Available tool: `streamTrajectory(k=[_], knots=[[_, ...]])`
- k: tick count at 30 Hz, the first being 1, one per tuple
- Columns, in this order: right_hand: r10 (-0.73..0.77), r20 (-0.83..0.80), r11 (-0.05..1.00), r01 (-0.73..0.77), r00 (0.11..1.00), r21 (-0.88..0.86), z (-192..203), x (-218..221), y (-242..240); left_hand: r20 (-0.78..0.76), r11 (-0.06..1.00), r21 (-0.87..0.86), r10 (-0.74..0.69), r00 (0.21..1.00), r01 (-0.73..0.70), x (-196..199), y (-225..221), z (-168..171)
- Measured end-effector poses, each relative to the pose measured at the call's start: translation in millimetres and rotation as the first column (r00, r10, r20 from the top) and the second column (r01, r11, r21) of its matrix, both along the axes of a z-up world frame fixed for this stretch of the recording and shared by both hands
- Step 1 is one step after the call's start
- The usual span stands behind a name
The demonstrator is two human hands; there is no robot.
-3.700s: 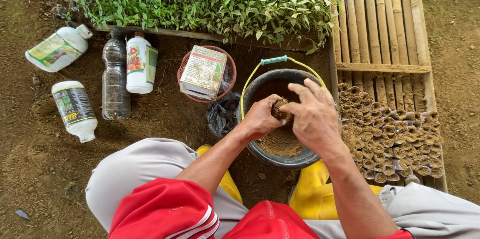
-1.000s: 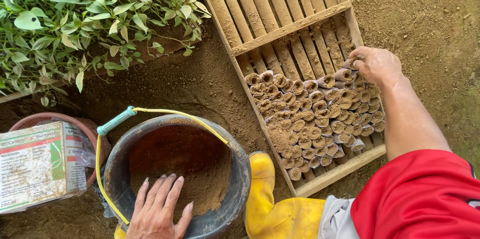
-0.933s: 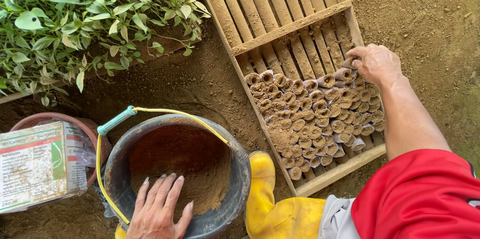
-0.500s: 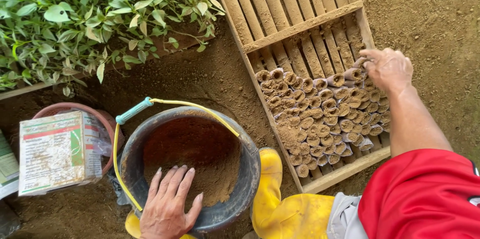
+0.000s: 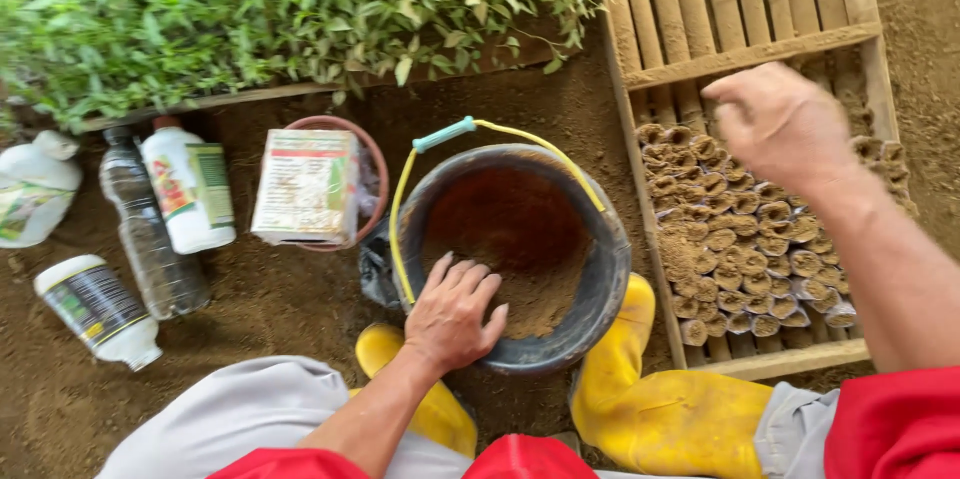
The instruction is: Filling small plastic bags with soil to create seedling pots and arranging them in a tray.
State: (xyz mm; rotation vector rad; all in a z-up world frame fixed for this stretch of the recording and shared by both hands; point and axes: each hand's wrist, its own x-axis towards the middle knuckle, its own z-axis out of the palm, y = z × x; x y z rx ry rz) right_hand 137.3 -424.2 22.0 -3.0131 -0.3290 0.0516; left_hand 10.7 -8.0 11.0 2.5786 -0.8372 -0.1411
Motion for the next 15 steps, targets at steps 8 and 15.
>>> streamTrajectory(k=[8,15], knots=[[0.357,-0.086,0.869,-0.296,0.93,0.396,9.6,-60.8,193.7,0.148,0.998,-0.067,-0.004,0.989,0.014,-16.4,13.4,-39.5],[0.001,-0.047,0.996,0.003,0.999,0.094,-88.7,-100.7,259.2,0.346,0.938,-0.314,0.259,0.902,-0.149,3.2,28.3,-1.5]])
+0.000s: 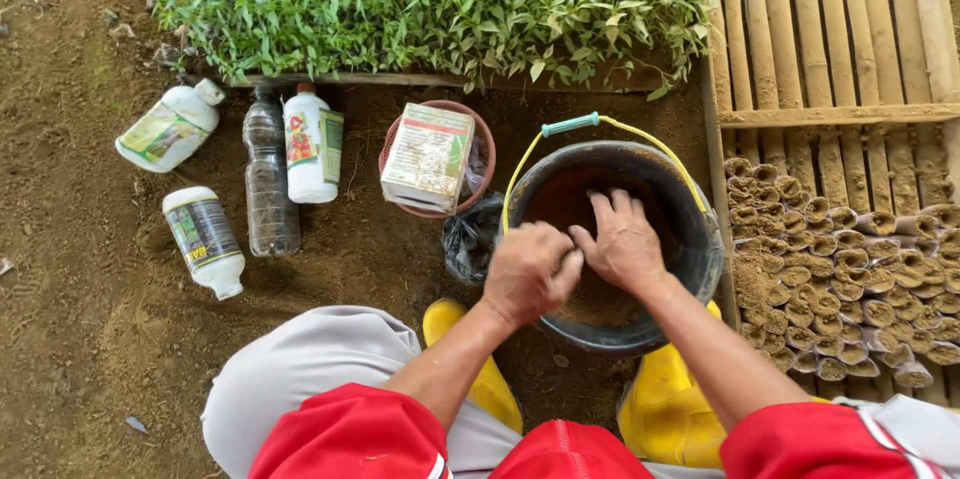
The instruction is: Filling small plastic bags with soil to create seedling pots and arranging them in a tray.
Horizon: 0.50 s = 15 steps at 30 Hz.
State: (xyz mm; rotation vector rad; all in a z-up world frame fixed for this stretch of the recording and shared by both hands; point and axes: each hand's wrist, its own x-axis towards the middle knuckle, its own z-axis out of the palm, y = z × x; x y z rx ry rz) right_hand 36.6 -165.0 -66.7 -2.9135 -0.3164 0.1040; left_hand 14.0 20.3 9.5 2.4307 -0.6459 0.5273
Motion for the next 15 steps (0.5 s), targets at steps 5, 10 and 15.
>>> streamTrajectory(k=[5,10,15], knots=[[0.154,-0.214,0.987,-0.158,0.965,-0.005,16.9,-20.4,29.7,-0.663,0.879,-0.188,0.216,0.717,-0.439,24.3,42.9,-2.1],[0.226,-0.509,0.962,-0.271,0.831,-0.015,29.9,-18.8,4.6,-0.917,0.568,-0.216,0.162,0.366,-0.794,43.4,59.2,-25.5],[0.055,-0.333,0.924,0.078,0.941,0.374,35.9,-1.8,-34.7,-0.979,0.565,-0.085,0.103,0.173,-0.821,33.6,73.7,-73.8]])
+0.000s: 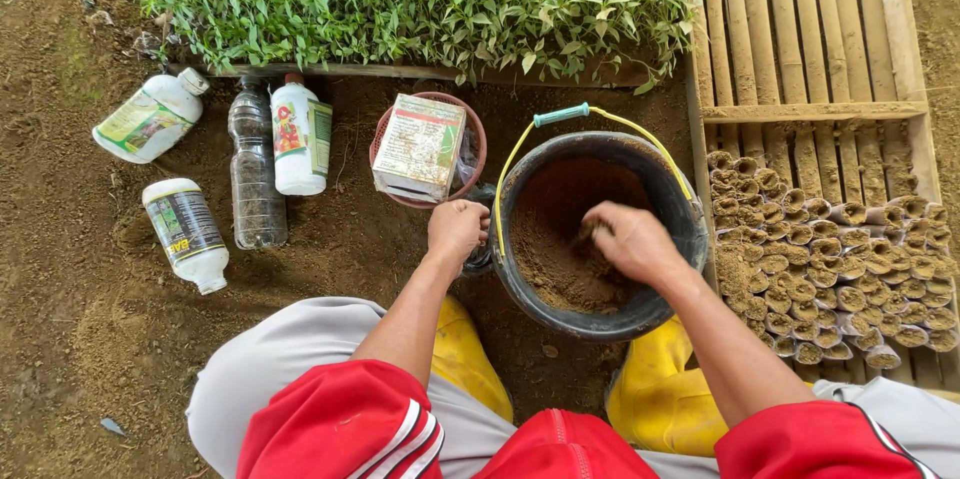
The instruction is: Filling small plastic bags with soil to create seedling pots and arranging them in a tray.
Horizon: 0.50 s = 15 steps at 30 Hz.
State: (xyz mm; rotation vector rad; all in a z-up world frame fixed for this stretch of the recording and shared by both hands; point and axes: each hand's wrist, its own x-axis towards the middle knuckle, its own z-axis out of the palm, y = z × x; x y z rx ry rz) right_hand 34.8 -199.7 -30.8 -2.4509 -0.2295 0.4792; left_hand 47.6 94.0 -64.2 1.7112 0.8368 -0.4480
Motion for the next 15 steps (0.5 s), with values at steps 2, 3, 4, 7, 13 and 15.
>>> streamTrajectory(k=[2,3,4,7,13,15], knots=[[-0.043,0.103,0.985,0.059,0.994,-0.16,6.7,4.2,-0.2,-0.022,0.973,0.11,-0.202,0.979,0.203,-9.1,6.4,-4.9],[-0.065,0.221,0.942,0.133,0.973,-0.308,11.7,9.1,-1.2,-0.056,0.894,0.212,-0.392,0.918,0.395,-10.2,8.7,-6.1],[-0.068,0.22,0.941,0.136,0.973,-0.31,0.8,7.2,1.1,-0.055,0.893,0.211,-0.396,0.917,0.398,-11.3,9.9,-13.8],[-0.159,0.314,0.937,0.243,0.936,-0.25,-21.1,7.0,11.4,-0.185,0.818,0.259,-0.479,0.858,0.513,-10.9,10.2,-17.7],[-0.323,0.117,0.945,0.328,0.939,-0.023,-43.7,28.5,41.6,-0.266,0.694,0.32,-0.587,0.765,0.645,-14.9,6.5,6.0],[-0.28,-0.083,0.959,0.275,0.957,-0.062,-40.2,39.0,55.7,-0.285,0.635,0.353,-0.626,0.726,0.687,-16.5,7.5,12.4]])
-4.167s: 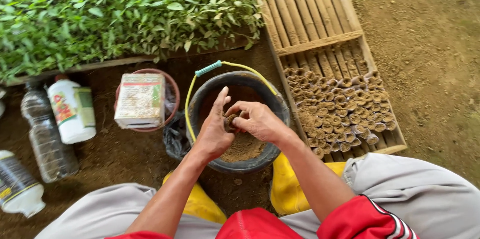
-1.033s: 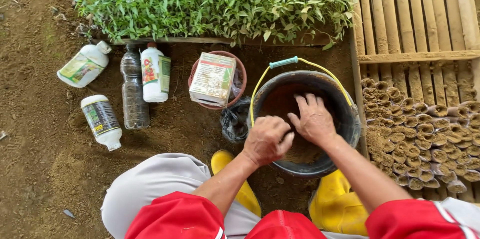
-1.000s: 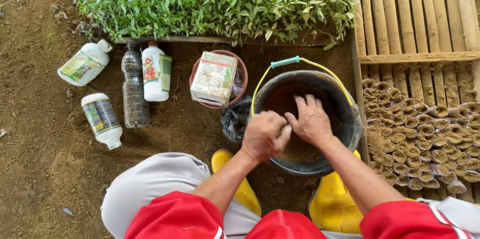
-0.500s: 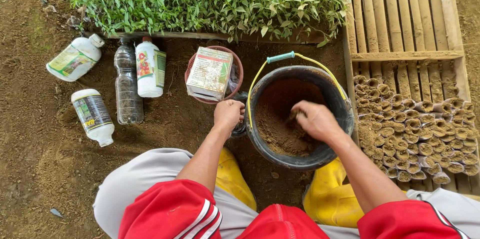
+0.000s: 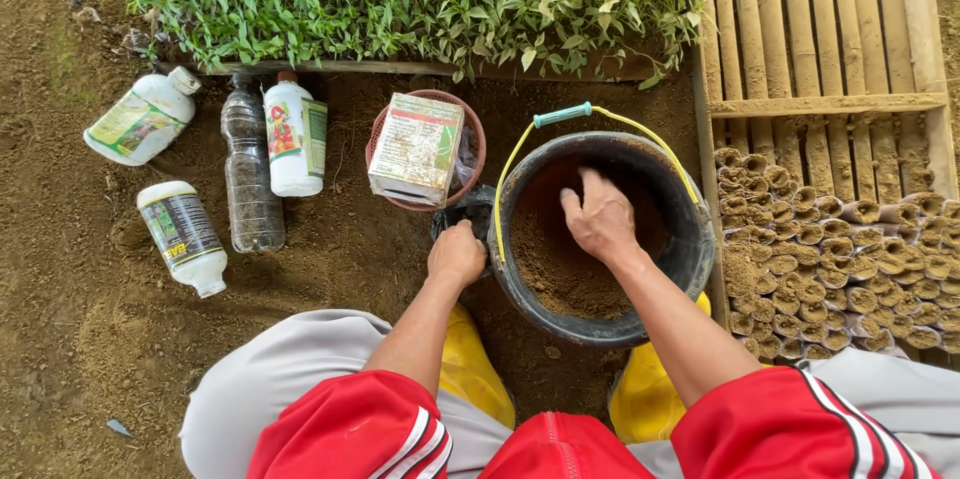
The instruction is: Filling small plastic bags with soil to create seedling pots and arranging them in a tray.
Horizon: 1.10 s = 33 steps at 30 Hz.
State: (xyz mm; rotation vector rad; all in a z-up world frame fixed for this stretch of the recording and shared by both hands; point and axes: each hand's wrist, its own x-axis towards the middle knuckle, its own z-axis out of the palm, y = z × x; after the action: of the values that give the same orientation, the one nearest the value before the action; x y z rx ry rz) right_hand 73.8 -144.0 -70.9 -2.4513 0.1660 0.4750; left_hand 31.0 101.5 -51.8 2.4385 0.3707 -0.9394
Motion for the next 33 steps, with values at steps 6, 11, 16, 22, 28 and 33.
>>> streamTrajectory(k=[6,11,16,22,28,33], knots=[[0.428,-0.208,0.901,-0.433,0.88,0.023,55.5,8.4,28.3,0.009,1.0,0.016,-0.019,1.0,0.019,0.8,-0.4,8.7],[0.608,-0.296,0.766,-0.642,0.737,-0.027,56.1,-0.8,28.1,-0.023,1.0,0.02,-0.02,1.0,0.021,2.1,1.4,13.6],[0.569,-0.31,0.808,-0.588,0.762,0.039,98.9,0.6,-5.5,-0.041,1.0,0.026,-0.016,0.999,0.017,2.2,8.7,-0.2],[0.366,-0.277,0.93,-0.339,0.889,0.141,163.0,3.1,-33.6,-0.012,0.999,0.053,-0.01,1.0,0.01,7.7,16.7,-10.9],[0.262,0.0,0.961,-0.261,0.965,0.096,145.6,-1.7,-51.0,0.027,0.989,0.125,0.073,0.997,-0.076,16.8,29.6,2.5],[0.191,0.022,0.973,-0.193,0.981,0.124,138.8,-2.1,-53.2,0.069,0.99,0.14,0.002,0.998,-0.011,16.1,26.5,6.1]])
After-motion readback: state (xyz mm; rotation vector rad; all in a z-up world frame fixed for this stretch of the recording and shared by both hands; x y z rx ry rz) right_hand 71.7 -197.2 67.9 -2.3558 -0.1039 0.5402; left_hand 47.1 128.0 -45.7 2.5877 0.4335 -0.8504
